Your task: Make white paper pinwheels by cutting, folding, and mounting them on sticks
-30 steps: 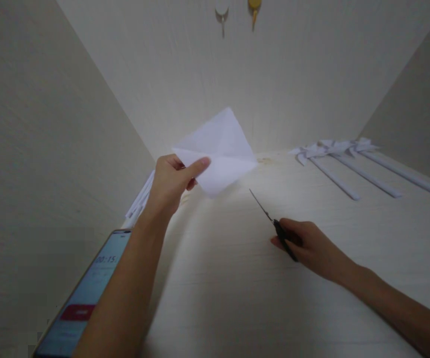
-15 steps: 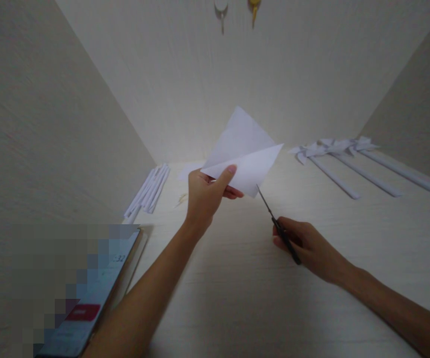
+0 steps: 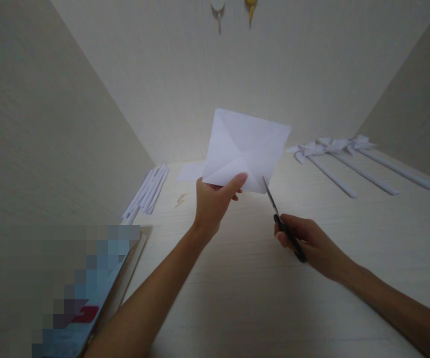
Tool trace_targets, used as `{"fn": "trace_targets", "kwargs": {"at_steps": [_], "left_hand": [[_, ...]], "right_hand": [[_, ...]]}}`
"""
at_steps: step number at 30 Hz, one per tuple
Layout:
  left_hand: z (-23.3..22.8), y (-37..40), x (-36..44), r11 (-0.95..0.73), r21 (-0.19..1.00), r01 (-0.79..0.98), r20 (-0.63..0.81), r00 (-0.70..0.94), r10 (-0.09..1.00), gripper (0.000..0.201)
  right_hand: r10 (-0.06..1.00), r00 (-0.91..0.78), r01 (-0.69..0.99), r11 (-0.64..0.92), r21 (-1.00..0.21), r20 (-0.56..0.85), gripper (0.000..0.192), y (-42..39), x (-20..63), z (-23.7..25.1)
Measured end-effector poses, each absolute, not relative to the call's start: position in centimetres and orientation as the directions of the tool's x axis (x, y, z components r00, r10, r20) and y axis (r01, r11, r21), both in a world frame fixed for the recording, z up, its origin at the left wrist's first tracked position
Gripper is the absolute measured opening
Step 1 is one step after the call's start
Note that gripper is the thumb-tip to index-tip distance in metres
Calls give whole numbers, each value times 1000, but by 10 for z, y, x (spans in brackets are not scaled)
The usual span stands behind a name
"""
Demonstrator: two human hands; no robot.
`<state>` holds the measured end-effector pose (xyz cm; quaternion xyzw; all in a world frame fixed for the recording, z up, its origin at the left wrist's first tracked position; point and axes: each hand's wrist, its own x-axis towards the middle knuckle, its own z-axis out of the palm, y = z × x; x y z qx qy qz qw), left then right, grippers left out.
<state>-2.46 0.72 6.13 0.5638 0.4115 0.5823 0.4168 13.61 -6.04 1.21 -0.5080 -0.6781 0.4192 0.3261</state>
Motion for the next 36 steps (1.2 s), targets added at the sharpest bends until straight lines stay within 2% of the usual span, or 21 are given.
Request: {"fn": "trace_targets", "kwargs": {"at_steps": [13, 28, 36], "left_hand": [[63, 3, -19, -248, 962, -119, 249, -6, 969, 29], [64, 3, -18, -191, 975, -110, 192, -2, 981, 29], [65, 2, -19, -189, 977, -100, 192, 18, 981, 22]], "right_hand": [[951, -308, 317, 80, -945, -23, 34, -61, 134, 12], [947, -316, 350, 62, -935, -55, 31, -62, 135, 12], [946, -323, 358, 83, -930, -40, 27, -62, 135, 13]]}}
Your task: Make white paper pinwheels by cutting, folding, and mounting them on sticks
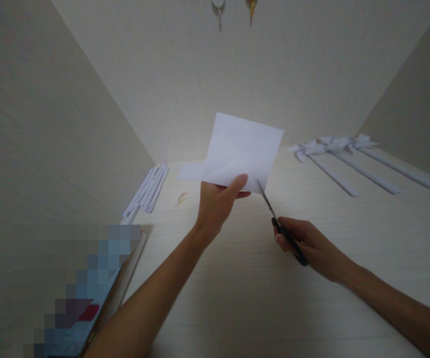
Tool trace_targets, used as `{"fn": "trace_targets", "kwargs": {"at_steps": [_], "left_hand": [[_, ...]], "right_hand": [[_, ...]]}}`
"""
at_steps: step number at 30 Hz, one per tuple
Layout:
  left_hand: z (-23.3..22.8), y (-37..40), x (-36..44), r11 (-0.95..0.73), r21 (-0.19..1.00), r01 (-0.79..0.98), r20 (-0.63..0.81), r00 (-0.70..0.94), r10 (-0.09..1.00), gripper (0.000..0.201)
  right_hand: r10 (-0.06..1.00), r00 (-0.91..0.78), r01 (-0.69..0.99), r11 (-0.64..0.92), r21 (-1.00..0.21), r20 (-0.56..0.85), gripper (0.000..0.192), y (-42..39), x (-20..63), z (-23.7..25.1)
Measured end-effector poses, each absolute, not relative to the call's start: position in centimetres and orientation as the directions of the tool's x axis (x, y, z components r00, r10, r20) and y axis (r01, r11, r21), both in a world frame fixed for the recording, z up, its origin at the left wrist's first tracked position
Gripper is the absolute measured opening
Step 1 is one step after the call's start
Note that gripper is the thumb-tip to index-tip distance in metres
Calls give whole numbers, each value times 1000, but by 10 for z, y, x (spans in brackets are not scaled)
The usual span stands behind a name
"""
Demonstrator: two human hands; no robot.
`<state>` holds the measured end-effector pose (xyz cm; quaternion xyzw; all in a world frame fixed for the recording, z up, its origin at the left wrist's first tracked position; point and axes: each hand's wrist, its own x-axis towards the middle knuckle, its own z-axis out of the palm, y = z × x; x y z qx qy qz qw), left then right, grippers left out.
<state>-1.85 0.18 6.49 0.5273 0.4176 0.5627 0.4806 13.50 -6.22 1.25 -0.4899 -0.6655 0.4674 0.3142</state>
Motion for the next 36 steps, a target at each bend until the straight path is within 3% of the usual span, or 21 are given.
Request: {"fn": "trace_targets", "kwargs": {"at_steps": [36], "left_hand": [[66, 1, -22, -209, 975, -70, 212, 25, 977, 24]], "right_hand": [[959, -282, 504, 142, -852, -7, 29, -63, 135, 14]]}}
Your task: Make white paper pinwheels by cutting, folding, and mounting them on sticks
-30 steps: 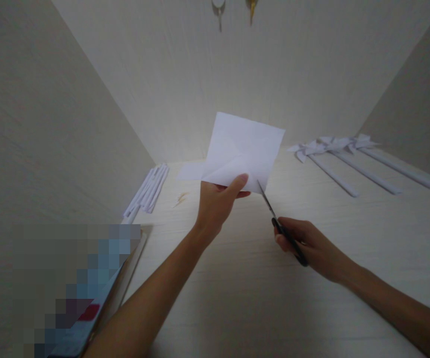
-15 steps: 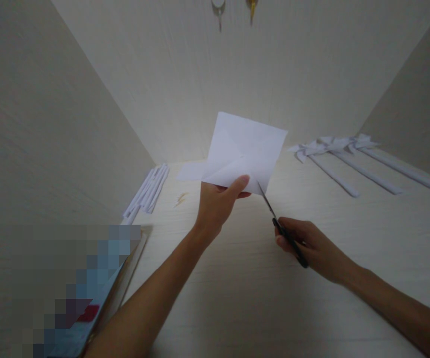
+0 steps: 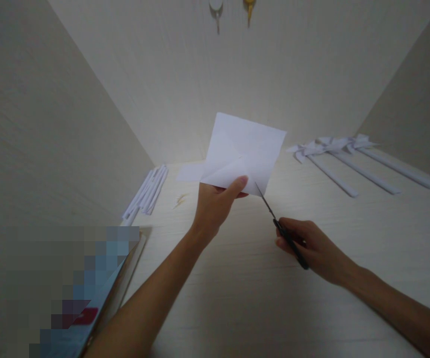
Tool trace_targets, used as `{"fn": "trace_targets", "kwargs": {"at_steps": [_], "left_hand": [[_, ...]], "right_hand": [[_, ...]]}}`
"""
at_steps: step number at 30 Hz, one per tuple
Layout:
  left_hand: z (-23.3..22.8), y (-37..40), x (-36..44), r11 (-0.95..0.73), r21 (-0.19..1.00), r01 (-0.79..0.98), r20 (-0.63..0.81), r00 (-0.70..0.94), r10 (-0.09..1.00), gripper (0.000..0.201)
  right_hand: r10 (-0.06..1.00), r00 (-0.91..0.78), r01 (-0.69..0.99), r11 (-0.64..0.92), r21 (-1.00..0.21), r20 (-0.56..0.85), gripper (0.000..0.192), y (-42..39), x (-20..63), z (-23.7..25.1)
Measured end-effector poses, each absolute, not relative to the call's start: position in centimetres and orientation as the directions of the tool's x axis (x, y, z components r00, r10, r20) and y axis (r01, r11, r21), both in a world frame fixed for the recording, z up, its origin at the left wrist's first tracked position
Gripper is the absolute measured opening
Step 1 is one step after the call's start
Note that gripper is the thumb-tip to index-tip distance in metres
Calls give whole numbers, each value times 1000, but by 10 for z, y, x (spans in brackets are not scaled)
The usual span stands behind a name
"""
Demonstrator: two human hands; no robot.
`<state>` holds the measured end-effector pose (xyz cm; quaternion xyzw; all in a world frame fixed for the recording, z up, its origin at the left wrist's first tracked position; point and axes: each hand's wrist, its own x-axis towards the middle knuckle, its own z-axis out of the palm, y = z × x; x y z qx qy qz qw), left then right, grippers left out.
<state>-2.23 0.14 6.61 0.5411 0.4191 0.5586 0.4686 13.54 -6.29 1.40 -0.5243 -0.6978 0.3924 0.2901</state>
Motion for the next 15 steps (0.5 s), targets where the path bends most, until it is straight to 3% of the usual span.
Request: {"fn": "trace_targets", "kwargs": {"at_steps": [15], "left_hand": [[67, 1, -23, -205, 976, -75, 207, 24, 978, 22]], "right_hand": [[960, -280, 508, 163, -846, 17, 30, -63, 137, 12]]}}
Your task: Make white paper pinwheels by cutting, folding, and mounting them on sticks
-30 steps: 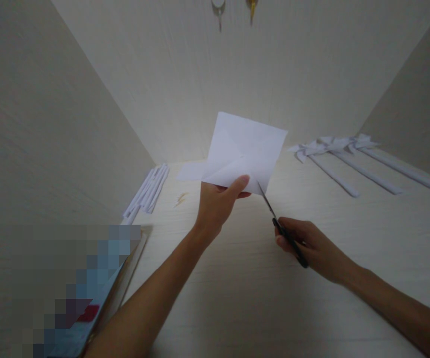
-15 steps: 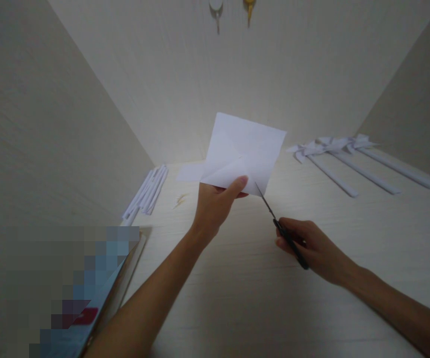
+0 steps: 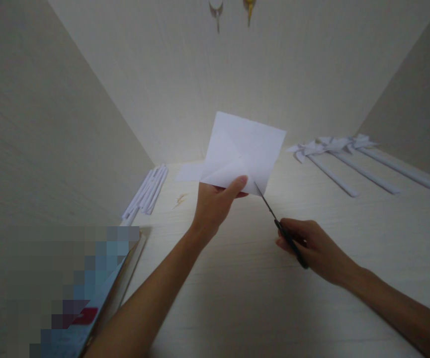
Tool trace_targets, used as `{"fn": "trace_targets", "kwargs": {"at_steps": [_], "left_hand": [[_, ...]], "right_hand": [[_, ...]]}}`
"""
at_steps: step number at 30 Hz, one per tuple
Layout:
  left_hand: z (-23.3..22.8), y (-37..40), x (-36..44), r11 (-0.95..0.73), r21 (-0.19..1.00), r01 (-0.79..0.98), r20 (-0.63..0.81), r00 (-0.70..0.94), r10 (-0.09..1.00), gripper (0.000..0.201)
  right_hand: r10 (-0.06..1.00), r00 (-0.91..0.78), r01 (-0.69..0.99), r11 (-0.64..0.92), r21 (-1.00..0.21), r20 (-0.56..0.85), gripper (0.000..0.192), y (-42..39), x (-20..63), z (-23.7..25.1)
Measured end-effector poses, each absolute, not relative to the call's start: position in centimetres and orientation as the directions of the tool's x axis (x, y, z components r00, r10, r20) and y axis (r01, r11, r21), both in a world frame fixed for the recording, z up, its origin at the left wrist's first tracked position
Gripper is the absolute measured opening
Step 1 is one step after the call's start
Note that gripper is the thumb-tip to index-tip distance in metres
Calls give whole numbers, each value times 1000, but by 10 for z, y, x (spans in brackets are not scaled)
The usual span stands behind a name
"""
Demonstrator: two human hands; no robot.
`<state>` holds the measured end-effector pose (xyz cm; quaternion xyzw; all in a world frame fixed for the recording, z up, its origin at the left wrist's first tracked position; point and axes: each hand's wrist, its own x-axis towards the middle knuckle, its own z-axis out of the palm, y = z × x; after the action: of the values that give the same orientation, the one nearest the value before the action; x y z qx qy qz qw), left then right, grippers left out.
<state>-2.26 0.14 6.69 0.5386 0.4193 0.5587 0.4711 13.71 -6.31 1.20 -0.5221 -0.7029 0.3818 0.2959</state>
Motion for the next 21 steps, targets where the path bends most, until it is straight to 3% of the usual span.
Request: {"fn": "trace_targets", "kwargs": {"at_steps": [21], "left_hand": [[67, 2, -23, -229, 972, -55, 231, 44, 972, 24]], "right_hand": [[963, -267, 523, 179, -833, 39, 32, -65, 138, 13]]}}
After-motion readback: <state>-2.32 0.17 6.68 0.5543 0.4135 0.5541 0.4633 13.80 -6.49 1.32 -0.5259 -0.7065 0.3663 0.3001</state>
